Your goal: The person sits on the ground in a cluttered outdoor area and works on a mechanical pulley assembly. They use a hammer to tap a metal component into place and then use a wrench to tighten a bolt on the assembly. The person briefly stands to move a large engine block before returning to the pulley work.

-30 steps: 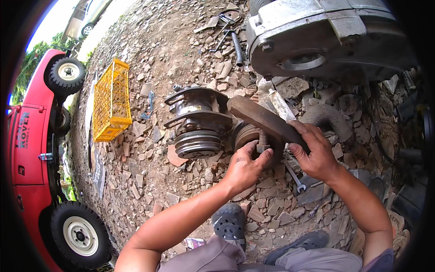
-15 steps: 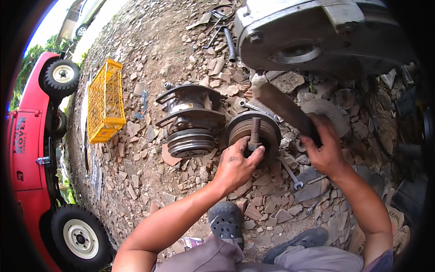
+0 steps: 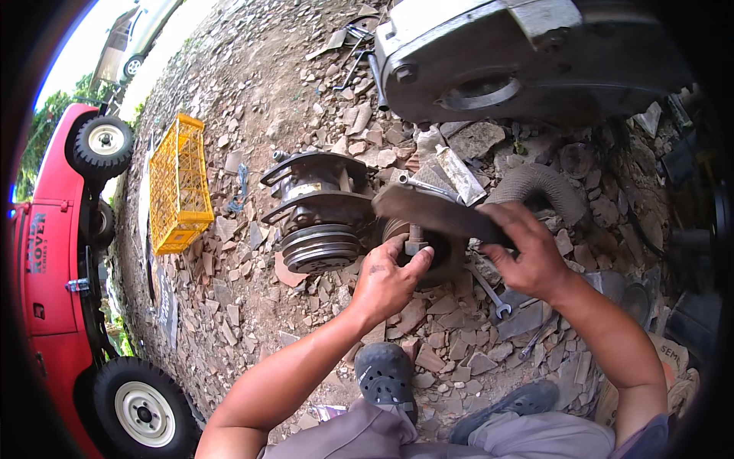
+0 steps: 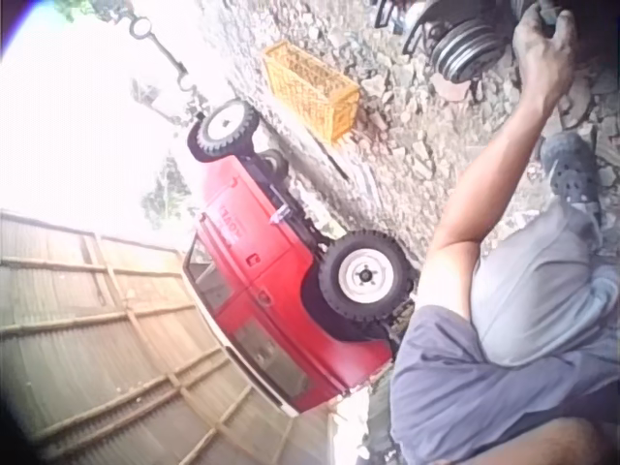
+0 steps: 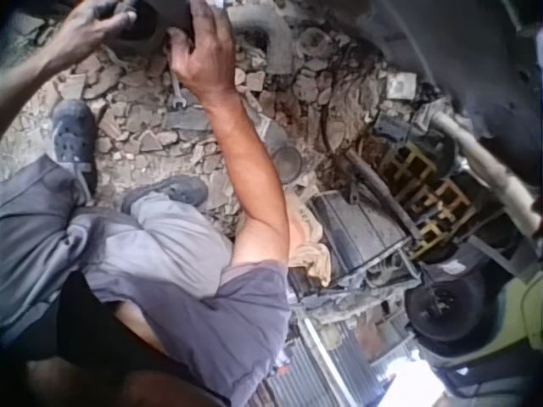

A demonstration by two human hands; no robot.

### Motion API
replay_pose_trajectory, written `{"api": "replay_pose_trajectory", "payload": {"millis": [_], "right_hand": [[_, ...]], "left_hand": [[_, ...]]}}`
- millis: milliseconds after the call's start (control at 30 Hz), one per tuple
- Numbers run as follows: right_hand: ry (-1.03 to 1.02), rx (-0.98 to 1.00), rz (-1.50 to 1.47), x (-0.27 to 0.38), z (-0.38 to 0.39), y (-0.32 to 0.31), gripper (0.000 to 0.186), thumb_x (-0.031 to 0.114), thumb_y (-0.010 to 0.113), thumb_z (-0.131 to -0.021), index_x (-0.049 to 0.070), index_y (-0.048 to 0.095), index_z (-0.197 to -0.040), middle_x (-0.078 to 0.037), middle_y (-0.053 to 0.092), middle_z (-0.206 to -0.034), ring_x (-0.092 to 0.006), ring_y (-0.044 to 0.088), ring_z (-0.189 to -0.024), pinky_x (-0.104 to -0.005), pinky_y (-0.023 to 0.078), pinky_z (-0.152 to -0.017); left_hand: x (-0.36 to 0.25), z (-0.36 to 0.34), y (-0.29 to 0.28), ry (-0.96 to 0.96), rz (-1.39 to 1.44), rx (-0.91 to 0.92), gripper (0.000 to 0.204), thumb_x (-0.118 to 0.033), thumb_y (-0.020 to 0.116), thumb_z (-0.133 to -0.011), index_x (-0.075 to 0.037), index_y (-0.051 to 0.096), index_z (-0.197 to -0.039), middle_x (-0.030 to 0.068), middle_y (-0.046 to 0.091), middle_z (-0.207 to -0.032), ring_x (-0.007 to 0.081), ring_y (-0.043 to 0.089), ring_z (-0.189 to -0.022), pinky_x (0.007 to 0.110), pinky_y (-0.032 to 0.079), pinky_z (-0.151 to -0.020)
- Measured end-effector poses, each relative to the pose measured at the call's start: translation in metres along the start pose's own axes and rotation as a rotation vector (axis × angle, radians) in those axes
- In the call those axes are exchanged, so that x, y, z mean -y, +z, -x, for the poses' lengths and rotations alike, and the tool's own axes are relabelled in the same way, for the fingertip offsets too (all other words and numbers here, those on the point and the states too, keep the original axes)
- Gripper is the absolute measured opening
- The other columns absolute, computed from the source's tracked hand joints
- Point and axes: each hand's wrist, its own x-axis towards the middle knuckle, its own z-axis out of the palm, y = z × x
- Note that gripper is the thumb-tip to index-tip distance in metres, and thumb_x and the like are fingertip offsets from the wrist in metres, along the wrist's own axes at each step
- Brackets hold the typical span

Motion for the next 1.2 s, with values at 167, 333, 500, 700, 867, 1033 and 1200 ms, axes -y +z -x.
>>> {"api": "replay_pose_trajectory", "payload": {"millis": [167,333,500,700,867,1033,1200], "right_hand": [[0.079,0.079,0.114,-0.022,0.005,-0.006,0.041,0.006,0.064,-0.080,0.001,0.055,-0.120,-0.018,0.057,-0.112,-0.0357,0.057,-0.104,-0.0416,0.046,-0.090],[0.388,-0.039,-0.236,0.000,0.008,-0.009,0.039,0.018,0.068,-0.082,0.000,0.056,-0.115,-0.011,0.063,-0.095,-0.0211,0.061,-0.087,-0.0342,0.048,-0.079],[0.641,0.239,-0.567,0.029,-0.023,-0.008,0.034,0.028,0.073,-0.084,0.001,0.062,-0.101,-0.001,0.062,-0.083,-0.0100,0.057,-0.078,-0.0288,0.047,-0.074],[0.815,0.235,-0.820,0.022,-0.013,-0.006,0.019,0.020,0.070,-0.087,0.003,0.064,-0.092,0.001,0.059,-0.074,-0.0048,0.051,-0.060,-0.0226,0.042,-0.054],[0.720,0.211,-0.877,0.013,-0.008,-0.006,0.018,0.017,0.069,-0.087,0.003,0.063,-0.095,0.002,0.058,-0.072,-0.0046,0.049,-0.056,-0.0226,0.040,-0.050],[0.569,0.250,-0.553,0.014,-0.012,-0.008,0.030,0.023,0.068,-0.088,0.002,0.058,-0.107,-0.003,0.060,-0.083,-0.0095,0.055,-0.069,-0.0271,0.046,-0.061],[0.307,0.042,-0.374,0.014,-0.003,0.001,0.039,0.023,0.060,-0.092,-0.002,0.049,-0.120,-0.016,0.062,-0.101,-0.0272,0.062,-0.091,-0.0385,0.048,-0.080]], "left_hand": [[-0.014,0.007,-0.006,0.021,-0.100,-0.042,0.047,-0.027,0.065,-0.090,0.008,0.056,-0.121,0.0157,0.068,-0.104,0.0169,0.062,-0.096,0.031,0.048,-0.086],[0.011,0.009,-0.001,0.110,-0.080,-0.049,0.050,-0.022,0.068,-0.088,0.008,0.052,-0.125,0.0159,0.068,-0.105,0.0164,0.062,-0.099,0.030,0.048,-0.087],[0.011,0.019,0.002,0.408,-0.304,-0.001,0.048,-0.017,0.072,-0.084,0.001,0.054,-0.124,0.0142,0.068,-0.103,0.0177,0.065,-0.094,0.032,0.051,-0.081],[0.001,0.019,0.008,0.485,-0.281,0.002,0.049,-0.023,0.073,-0.084,-0.004,0.054,-0.125,0.0104,0.066,-0.102,0.0185,0.064,-0.094,0.033,0.051,-0.078],[-0.001,0.015,0.009,0.160,0.241,0.281,0.051,-0.031,0.068,-0.089,-0.003,0.052,-0.128,0.0048,0.064,-0.106,0.0137,0.059,-0.098,0.031,0.049,-0.083],[0.002,0.012,0.005,0.058,0.345,0.312,0.053,-0.034,0.064,-0.092,0.002,0.051,-0.128,0.0063,0.064,-0.108,0.0125,0.058,-0.100,0.029,0.047,-0.087],[0.003,0.013,0.006,-0.009,0.300,0.014,0.051,-0.025,0.064,-0.093,0.004,0.048,-0.131,0.0095,0.064,-0.112,0.0125,0.058,-0.101,0.028,0.047,-0.089]]}}
